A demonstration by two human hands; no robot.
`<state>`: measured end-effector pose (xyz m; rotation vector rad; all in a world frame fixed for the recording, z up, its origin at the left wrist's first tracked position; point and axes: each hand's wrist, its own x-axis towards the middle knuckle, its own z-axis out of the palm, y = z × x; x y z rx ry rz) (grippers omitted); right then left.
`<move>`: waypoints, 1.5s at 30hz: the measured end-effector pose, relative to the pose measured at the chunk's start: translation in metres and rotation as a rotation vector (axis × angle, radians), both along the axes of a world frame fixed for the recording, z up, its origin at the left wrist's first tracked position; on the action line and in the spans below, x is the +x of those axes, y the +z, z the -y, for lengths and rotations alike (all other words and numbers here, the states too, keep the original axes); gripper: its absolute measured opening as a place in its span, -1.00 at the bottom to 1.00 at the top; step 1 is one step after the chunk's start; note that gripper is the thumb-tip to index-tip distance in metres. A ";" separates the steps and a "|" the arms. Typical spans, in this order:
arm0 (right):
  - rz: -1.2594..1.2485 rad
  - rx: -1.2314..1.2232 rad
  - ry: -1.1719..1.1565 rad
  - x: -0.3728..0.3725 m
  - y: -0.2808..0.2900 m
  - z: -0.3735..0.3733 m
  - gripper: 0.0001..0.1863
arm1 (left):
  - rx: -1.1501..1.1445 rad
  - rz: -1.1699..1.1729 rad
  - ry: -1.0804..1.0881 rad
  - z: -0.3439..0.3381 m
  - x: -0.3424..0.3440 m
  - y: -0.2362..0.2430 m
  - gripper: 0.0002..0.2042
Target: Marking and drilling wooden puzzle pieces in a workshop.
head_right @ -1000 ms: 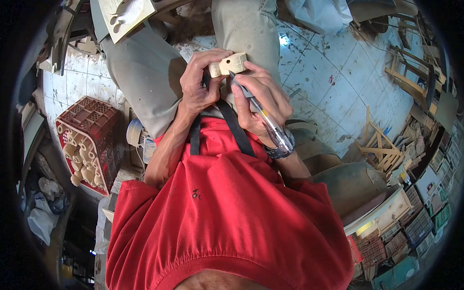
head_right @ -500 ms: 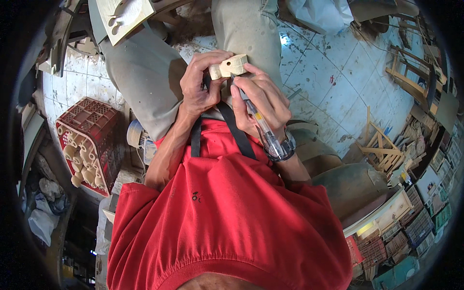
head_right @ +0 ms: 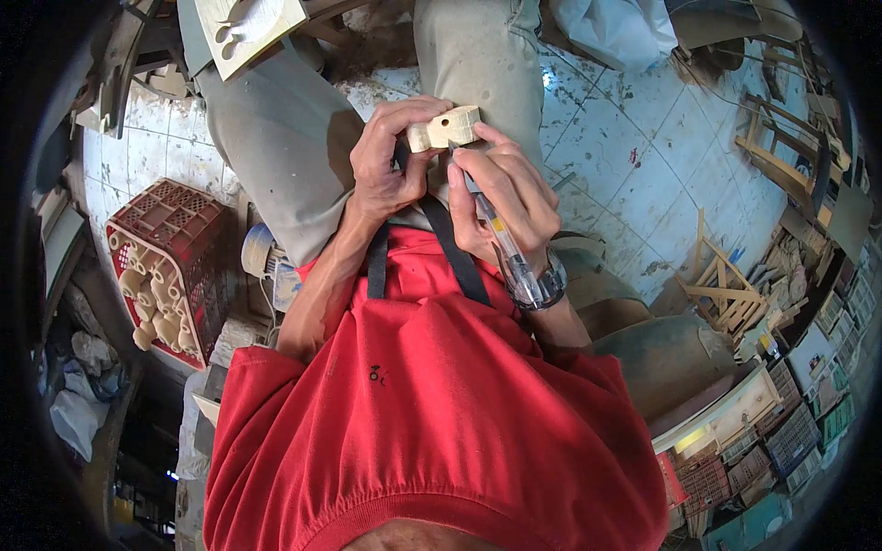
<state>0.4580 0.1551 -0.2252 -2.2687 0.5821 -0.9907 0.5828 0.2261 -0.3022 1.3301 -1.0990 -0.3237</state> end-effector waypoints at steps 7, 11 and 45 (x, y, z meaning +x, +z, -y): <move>-0.008 0.000 -0.003 0.000 0.000 0.000 -0.84 | -0.005 0.005 -0.006 0.000 0.000 0.000 -0.65; -0.001 -0.001 0.002 0.001 0.000 0.000 -0.84 | 0.002 0.005 -0.007 0.000 0.000 0.000 -0.64; -0.011 -0.007 -0.013 0.001 0.001 0.000 -0.85 | -0.002 0.013 -0.001 -0.001 0.000 -0.002 -0.62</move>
